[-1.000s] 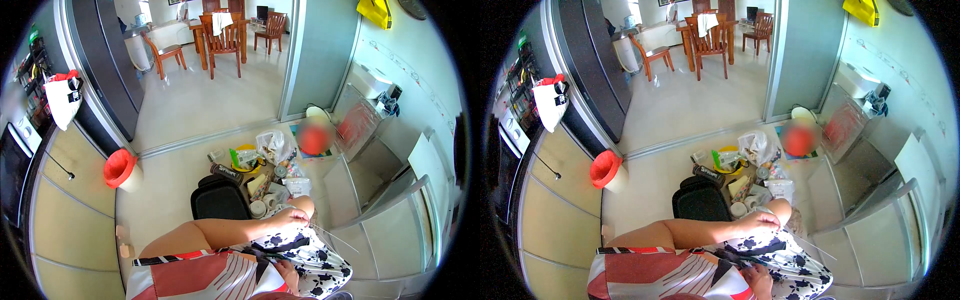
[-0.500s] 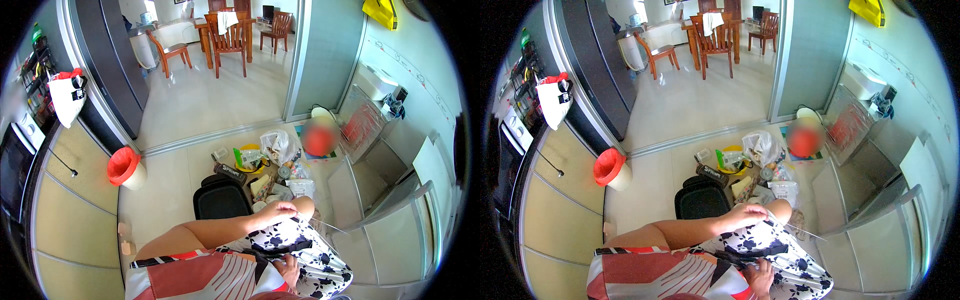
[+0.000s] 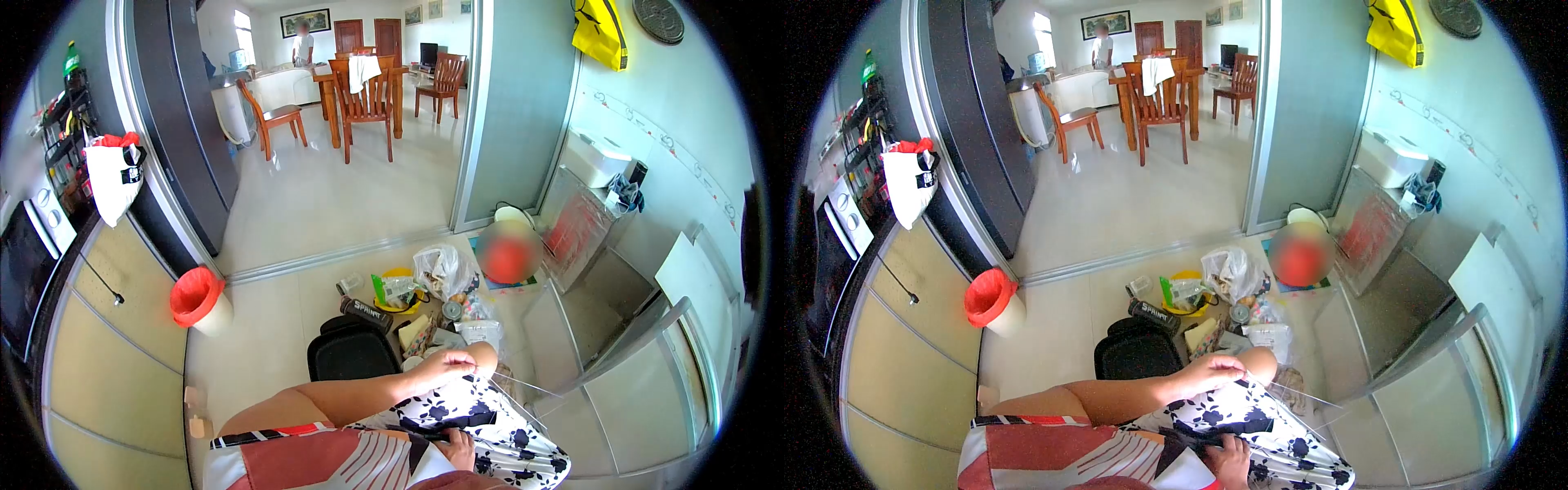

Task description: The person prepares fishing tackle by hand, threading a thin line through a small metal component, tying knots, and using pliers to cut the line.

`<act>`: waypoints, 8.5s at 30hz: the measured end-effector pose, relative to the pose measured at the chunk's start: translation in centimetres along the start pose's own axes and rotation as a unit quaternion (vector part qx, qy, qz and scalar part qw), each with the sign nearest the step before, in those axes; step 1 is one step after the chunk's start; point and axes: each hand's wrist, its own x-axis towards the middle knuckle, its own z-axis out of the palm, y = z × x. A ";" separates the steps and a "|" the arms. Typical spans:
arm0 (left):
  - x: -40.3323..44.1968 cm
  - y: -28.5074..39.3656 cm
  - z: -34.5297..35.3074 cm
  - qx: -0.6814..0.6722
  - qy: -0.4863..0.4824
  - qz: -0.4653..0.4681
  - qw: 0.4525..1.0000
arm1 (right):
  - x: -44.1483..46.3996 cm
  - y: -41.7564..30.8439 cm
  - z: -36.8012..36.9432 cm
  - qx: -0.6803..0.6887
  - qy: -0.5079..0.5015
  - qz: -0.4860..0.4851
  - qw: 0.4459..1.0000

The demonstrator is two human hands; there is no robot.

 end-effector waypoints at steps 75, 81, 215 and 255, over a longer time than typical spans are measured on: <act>1.0 0.4 0.9 -0.056 0.004 -0.079 0.995 | -2.7 -2.2 -6.3 0.809 -0.037 0.228 0.540; 1.1 0.1 0.9 -0.049 0.015 -0.071 0.996 | -2.5 -2.4 -6.9 0.804 -0.036 0.237 0.545; 1.4 3.1 -2.6 -0.124 0.008 -0.121 0.985 | 1.6 -2.1 -8.6 0.279 -0.179 0.159 0.930; 0.4 1.9 -1.0 -0.251 -0.098 -0.160 0.950 | 1.4 -2.2 -6.0 0.128 -0.206 0.084 0.967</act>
